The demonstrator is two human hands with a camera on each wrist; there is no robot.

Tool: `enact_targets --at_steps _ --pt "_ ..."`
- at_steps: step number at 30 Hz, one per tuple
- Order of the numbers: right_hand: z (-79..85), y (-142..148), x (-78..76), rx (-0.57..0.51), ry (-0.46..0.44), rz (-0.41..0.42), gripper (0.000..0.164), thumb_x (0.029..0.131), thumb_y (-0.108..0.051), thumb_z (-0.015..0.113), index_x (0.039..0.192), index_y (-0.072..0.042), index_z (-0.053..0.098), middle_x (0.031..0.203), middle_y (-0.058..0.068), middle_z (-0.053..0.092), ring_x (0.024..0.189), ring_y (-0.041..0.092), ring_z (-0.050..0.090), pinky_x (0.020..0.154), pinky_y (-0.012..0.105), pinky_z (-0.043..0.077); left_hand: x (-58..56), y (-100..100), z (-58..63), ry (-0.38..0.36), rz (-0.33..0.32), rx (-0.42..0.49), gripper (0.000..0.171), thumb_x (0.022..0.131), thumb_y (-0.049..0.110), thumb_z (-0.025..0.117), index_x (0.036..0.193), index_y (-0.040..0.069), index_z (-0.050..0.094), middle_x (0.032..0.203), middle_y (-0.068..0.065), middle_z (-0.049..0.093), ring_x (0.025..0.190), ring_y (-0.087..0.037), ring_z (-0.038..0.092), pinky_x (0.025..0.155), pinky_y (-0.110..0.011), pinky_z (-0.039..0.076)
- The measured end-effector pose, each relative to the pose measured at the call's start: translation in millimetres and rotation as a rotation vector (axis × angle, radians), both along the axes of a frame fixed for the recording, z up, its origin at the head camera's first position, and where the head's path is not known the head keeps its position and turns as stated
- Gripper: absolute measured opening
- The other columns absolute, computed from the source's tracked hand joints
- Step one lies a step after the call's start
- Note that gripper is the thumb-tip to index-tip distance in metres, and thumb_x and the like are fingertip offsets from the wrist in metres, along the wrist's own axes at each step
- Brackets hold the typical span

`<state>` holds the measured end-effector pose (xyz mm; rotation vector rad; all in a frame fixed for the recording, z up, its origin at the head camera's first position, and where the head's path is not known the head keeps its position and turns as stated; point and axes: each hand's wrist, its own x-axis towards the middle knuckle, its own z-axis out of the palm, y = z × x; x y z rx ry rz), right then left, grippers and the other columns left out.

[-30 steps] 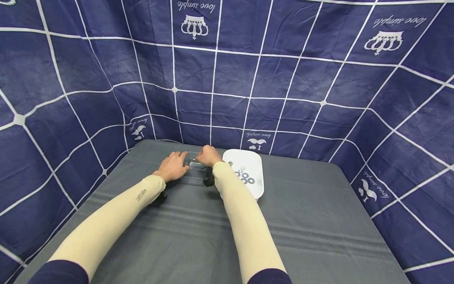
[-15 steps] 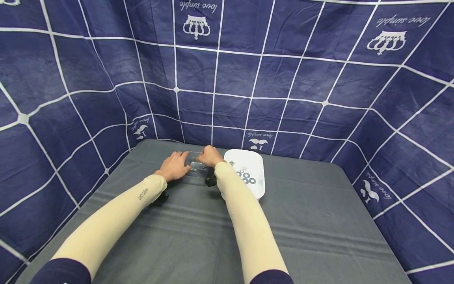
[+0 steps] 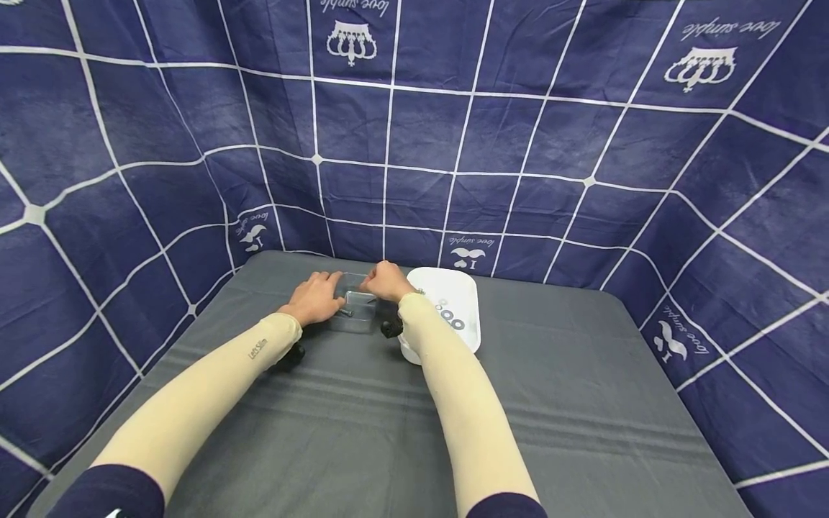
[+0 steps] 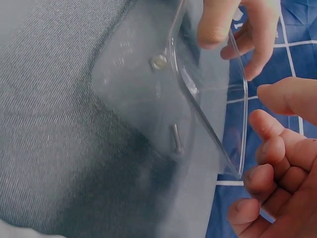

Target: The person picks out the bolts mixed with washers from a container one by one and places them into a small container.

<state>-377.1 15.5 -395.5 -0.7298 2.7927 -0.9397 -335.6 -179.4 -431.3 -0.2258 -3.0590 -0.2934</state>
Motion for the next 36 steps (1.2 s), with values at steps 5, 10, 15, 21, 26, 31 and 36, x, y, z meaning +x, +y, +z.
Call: enact_targets --at_steps 5,10,15,21,26,31,36 --pt "3.8 8.3 2.0 0.004 0.03 -0.018 0.016 0.084 -0.02 0.07 0.088 -0.009 0.08 0.089 0.002 0.075 0.08 0.013 0.06 0.072 0.024 0.048 -0.3 -0.3 2.5 -0.005 -0.006 -0.013 0.066 0.096 0.035 0.06 0.152 0.006 0.04 0.143 -0.023 0.051 0.135 -0.04 0.044 0.106 -0.06 0.04" --pt "6.6 16.7 2.6 -0.04 0.021 -0.051 0.015 0.084 -0.02 0.072 0.089 -0.009 0.08 0.091 0.003 0.075 0.078 0.013 0.056 0.069 0.024 0.045 -0.6 0.3 5.4 -0.001 -0.004 -0.019 0.065 0.095 0.035 0.062 0.15 0.006 0.043 0.142 -0.023 0.052 0.134 -0.04 0.044 0.105 -0.06 0.041" --pt "6.4 25.8 1.9 -0.064 0.019 -0.059 0.016 0.085 -0.021 0.073 0.09 -0.007 0.079 0.089 0.002 0.074 0.075 0.012 0.055 0.066 0.023 0.043 -1.2 0.8 7.1 0.008 -0.003 -0.02 0.065 0.094 0.035 0.063 0.149 0.006 0.045 0.141 -0.023 0.052 0.134 -0.039 0.045 0.105 -0.06 0.041" --pt "4.7 37.6 0.3 -0.073 0.027 -0.082 0.015 0.086 -0.02 0.072 0.091 -0.007 0.079 0.091 0.004 0.075 0.078 0.014 0.056 0.07 0.024 0.044 -2.8 2.2 7.7 0.022 -0.013 -0.019 0.064 0.094 0.034 0.063 0.148 0.004 0.045 0.142 -0.023 0.051 0.135 -0.04 0.043 0.106 -0.06 0.039" --pt "3.4 48.4 -1.9 -0.084 0.026 -0.089 0.018 0.085 -0.019 0.07 0.094 -0.007 0.079 0.094 0.006 0.076 0.081 0.015 0.058 0.073 0.025 0.046 -2.9 4.7 9.4 0.032 -0.02 -0.019 0.064 0.094 0.034 0.064 0.148 0.003 0.046 0.142 -0.024 0.051 0.135 -0.04 0.043 0.107 -0.061 0.039" --pt "3.8 57.0 -1.9 -0.089 0.021 -0.106 0.019 0.085 -0.02 0.07 0.095 -0.006 0.079 0.094 0.006 0.076 0.082 0.016 0.06 0.076 0.027 0.048 -2.8 6.7 9.2 0.041 -0.028 -0.016 0.063 0.095 0.034 0.063 0.147 0.002 0.046 0.143 -0.024 0.05 0.136 -0.04 0.043 0.107 -0.062 0.038" --pt "5.0 63.7 -0.4 -0.104 0.003 -0.118 0.019 0.086 -0.019 0.07 0.096 -0.005 0.078 0.096 0.007 0.076 0.086 0.016 0.061 0.078 0.027 0.049 -6.3 9.3 8.1 0.07 -0.03 -0.001 0.06 0.096 0.033 0.059 0.146 0.003 0.047 0.142 -0.023 0.05 0.136 -0.039 0.042 0.107 -0.061 0.037"
